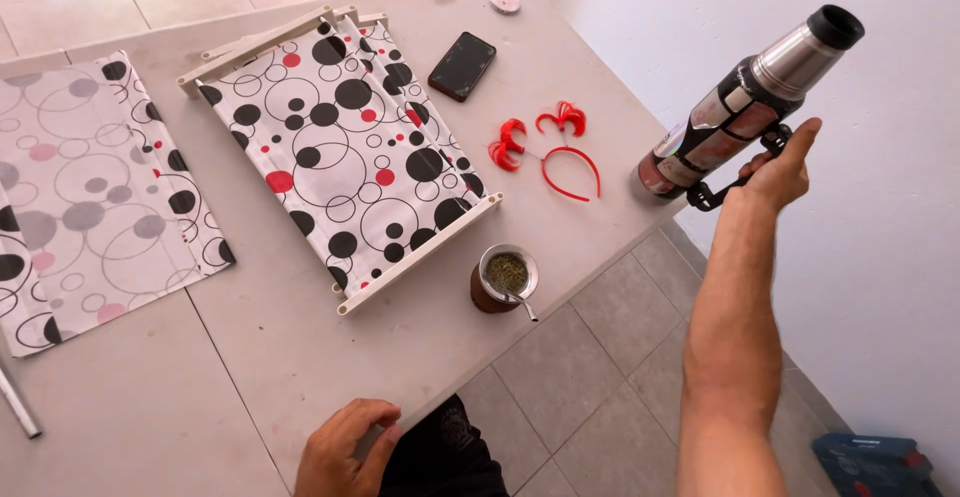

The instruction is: Assembling a multi-tiered fabric and metal pole shelf/organizer on a table.

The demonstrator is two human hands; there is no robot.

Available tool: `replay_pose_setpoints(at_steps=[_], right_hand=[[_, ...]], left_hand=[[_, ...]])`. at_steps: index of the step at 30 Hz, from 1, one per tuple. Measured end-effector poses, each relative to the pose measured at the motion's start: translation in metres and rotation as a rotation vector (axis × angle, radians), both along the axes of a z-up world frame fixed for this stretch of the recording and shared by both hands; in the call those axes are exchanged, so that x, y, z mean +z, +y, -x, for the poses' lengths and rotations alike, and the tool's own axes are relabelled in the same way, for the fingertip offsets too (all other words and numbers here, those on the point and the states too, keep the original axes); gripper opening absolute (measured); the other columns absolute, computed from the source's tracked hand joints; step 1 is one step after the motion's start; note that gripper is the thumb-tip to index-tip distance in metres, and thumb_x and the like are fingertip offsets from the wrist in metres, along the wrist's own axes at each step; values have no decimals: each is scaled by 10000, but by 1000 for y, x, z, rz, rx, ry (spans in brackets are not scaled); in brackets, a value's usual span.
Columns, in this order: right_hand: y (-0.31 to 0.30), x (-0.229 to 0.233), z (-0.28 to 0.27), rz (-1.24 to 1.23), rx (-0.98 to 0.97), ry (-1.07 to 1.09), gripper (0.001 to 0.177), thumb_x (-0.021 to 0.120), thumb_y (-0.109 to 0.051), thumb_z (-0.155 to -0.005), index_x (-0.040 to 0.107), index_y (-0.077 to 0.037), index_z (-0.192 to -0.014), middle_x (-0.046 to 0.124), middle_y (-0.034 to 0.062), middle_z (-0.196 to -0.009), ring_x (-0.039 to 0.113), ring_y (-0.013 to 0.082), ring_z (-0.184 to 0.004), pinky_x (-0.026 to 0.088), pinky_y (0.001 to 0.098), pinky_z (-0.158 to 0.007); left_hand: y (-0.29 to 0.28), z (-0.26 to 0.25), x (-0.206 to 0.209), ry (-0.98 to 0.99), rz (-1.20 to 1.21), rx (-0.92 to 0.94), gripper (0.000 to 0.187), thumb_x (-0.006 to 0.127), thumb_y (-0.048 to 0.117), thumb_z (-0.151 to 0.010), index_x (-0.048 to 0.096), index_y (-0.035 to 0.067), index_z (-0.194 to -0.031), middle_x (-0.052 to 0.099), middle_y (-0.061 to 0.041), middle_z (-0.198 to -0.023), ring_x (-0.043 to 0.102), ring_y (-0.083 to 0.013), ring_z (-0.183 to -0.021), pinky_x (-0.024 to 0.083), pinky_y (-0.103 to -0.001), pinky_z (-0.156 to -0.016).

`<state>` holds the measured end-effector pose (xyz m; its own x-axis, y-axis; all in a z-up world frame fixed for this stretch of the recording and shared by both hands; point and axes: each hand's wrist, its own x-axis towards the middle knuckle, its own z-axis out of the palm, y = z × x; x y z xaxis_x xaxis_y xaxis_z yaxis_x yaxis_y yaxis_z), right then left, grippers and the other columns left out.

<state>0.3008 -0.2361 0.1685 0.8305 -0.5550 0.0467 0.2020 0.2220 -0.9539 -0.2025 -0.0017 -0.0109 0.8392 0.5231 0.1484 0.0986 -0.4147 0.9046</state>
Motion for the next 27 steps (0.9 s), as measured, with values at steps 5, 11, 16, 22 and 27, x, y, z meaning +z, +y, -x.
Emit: replay_pose_setpoints(at_steps=[5,11,16,22,27], right_hand=[[5,-9,-11,-20,-20,19,555,701,-632,-712,608,-85,-737,364,-31,-472,320,106,-468,354,241,-564],[2,-12,-26,-24,-35,24,556,663,-628,-703,663,-73,-728,438,-11,-466,322,114,-434,340,238,-520],[-2,-14,-31,4,31,21,555,603,-614,-759,694,-68,-786,493,-13,-498,381,95,-426,340,241,-454],[-33,-58,25,940,-256,-605,611,776,-137,-800,450,-92,-1314,491,151,-1301,518,347,-1179,464,565,-884],[32,-106,158,849,996,-656,917,825,-325,-795,327,-22,-1503,436,175,-1491,478,301,-1301,431,437,-1126]], left_hand=[[0,-1,2,-16,-4,21,137,731,251,-852,783,144,-920,814,14,-872,758,-130,-766,603,-253,-735],[0,-1,6,-3,33,28,126,716,241,-846,785,155,-908,816,26,-862,760,-117,-757,593,-244,-715],[1,-1,0,-20,18,27,165,720,272,-864,792,136,-924,820,-8,-881,773,-146,-785,613,-271,-721],[2,-1,0,-29,7,19,178,727,279,-859,793,133,-937,821,-12,-906,778,-160,-835,619,-285,-771],[4,-3,9,-79,-49,-53,128,689,220,-898,748,116,-944,794,-19,-897,745,-179,-801,594,-303,-732]])
